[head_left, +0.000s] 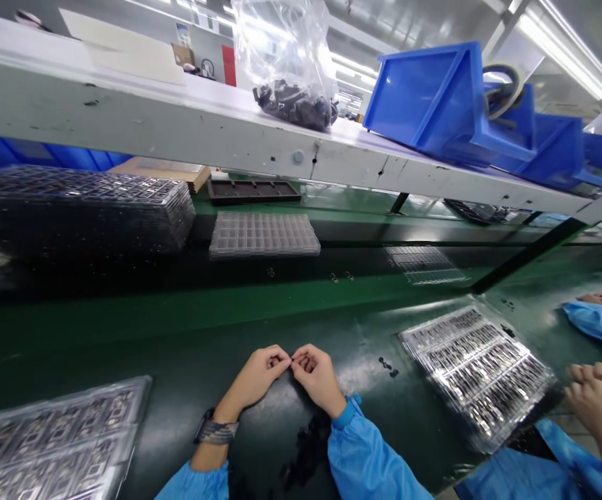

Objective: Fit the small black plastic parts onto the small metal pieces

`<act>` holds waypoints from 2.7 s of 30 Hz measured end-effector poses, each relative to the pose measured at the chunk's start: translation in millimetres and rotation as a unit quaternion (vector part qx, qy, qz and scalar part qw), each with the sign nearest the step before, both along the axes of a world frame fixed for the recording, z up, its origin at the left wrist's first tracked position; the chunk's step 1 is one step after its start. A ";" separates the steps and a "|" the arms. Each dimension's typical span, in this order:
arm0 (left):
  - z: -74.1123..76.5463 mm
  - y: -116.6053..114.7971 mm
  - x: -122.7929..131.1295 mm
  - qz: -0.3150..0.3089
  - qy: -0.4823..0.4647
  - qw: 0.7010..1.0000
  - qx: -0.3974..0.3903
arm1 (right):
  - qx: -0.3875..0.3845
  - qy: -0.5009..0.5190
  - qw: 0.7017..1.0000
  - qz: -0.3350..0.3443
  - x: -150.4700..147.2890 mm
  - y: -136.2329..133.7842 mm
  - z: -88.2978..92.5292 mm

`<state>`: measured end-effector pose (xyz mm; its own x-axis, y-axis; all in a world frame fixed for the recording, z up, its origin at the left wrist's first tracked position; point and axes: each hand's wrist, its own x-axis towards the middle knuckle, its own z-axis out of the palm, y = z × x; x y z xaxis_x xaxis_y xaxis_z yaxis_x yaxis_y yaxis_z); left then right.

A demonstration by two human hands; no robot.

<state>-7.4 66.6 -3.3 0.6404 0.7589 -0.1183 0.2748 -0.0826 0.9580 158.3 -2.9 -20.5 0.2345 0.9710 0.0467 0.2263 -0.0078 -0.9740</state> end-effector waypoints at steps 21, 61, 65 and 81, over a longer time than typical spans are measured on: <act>3.5 -2.8 1.0 0.013 -0.048 0.998 -0.038 | 0.014 -0.007 1.000 -0.007 -0.9 -3.3 1.5; 0.7 -4.2 -1.4 0.009 -0.045 0.998 -0.038 | 0.014 -0.002 0.999 0.035 6.7 -8.0 4.7; 1.8 -5.6 -0.6 0.015 -0.045 0.998 -0.049 | 0.018 -0.006 0.999 0.037 7.4 -9.0 3.5; -7.1 -9.0 20.4 0.208 -0.146 0.964 -0.073 | 0.167 -0.242 0.932 0.210 -44.8 -43.9 23.2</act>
<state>13.0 57.5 -10.4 0.3067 0.9462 -0.1032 -0.0285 0.1176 0.9927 113.5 -46.8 2.7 -0.2910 0.8847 0.3642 0.5550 0.4662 -0.6889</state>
